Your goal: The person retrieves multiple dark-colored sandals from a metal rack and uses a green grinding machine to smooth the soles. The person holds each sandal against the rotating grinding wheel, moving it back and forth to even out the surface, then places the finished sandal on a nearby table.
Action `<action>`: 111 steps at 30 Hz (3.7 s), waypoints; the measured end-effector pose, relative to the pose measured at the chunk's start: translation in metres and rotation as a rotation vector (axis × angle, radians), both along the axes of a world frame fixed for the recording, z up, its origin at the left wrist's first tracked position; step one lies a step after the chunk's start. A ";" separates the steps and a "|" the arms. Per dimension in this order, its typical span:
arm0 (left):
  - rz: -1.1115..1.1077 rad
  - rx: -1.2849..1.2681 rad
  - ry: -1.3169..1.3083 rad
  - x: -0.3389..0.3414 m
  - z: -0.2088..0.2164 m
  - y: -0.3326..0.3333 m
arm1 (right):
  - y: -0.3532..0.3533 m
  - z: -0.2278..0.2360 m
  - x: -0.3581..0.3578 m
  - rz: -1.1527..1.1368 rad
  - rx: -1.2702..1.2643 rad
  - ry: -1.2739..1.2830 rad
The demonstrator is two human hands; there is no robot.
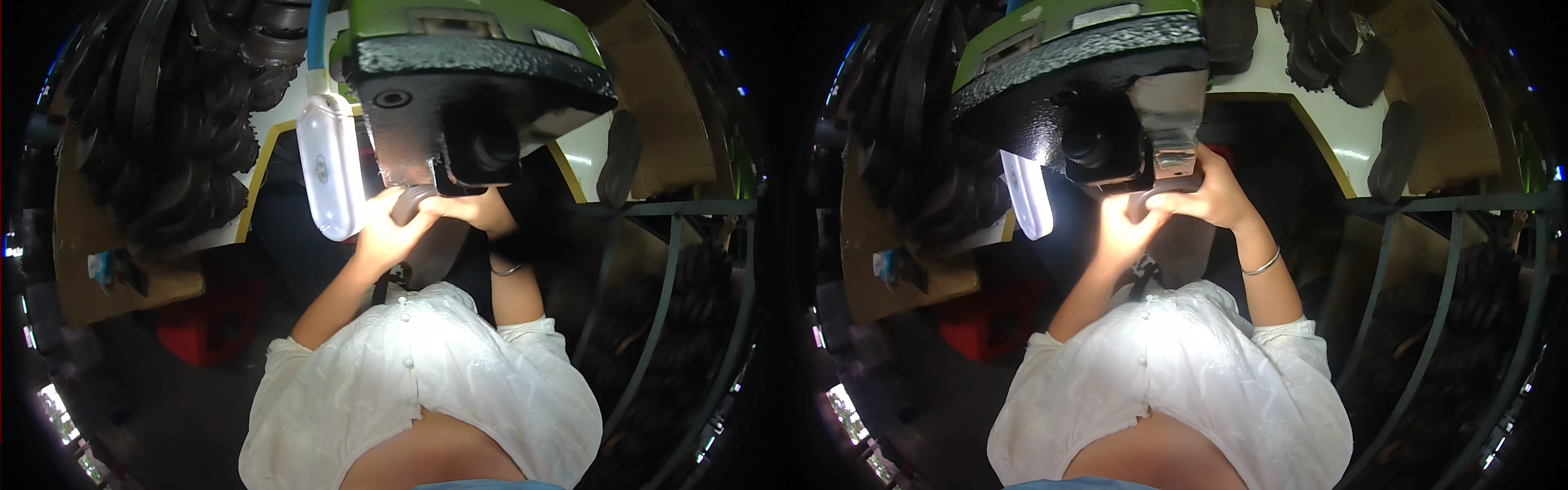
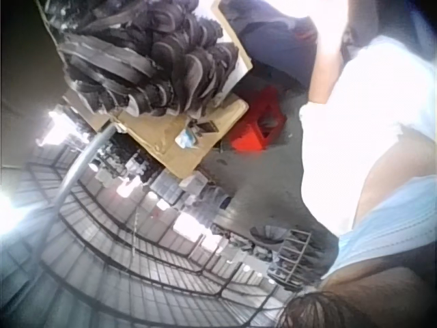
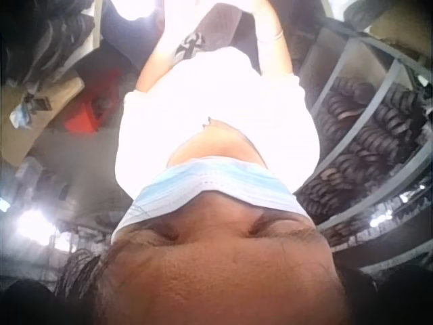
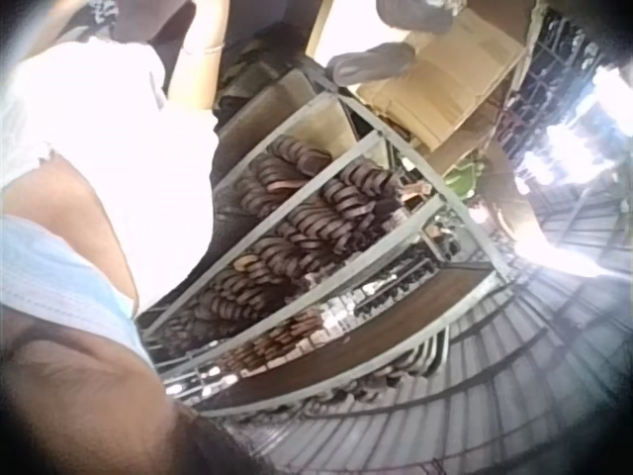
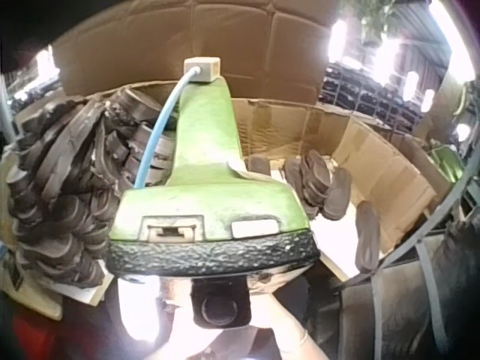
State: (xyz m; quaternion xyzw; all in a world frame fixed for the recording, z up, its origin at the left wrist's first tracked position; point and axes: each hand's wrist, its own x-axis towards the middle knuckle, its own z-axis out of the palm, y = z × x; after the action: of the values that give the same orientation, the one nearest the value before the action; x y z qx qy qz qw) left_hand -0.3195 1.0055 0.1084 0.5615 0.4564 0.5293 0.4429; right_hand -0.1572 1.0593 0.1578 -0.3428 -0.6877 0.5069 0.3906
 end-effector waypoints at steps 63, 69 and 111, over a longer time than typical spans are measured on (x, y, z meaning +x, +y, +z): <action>0.411 -0.300 -0.211 -0.123 -0.013 -0.099 | -0.041 -0.069 -0.020 -0.319 -0.340 1.065; 0.433 -0.299 -0.243 -0.158 -0.019 -0.102 | -0.052 -0.066 -0.049 -0.234 -0.317 0.818; -0.174 -0.233 0.231 -0.018 -0.045 -0.048 | -0.040 -0.041 -0.011 -0.251 0.038 0.125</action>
State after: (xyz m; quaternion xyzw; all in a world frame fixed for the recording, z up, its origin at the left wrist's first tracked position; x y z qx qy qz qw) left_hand -0.3379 0.9577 0.0630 0.6009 0.5122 0.3644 0.4938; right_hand -0.1679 1.0194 0.1171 -0.3865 -0.6231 0.4614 0.4995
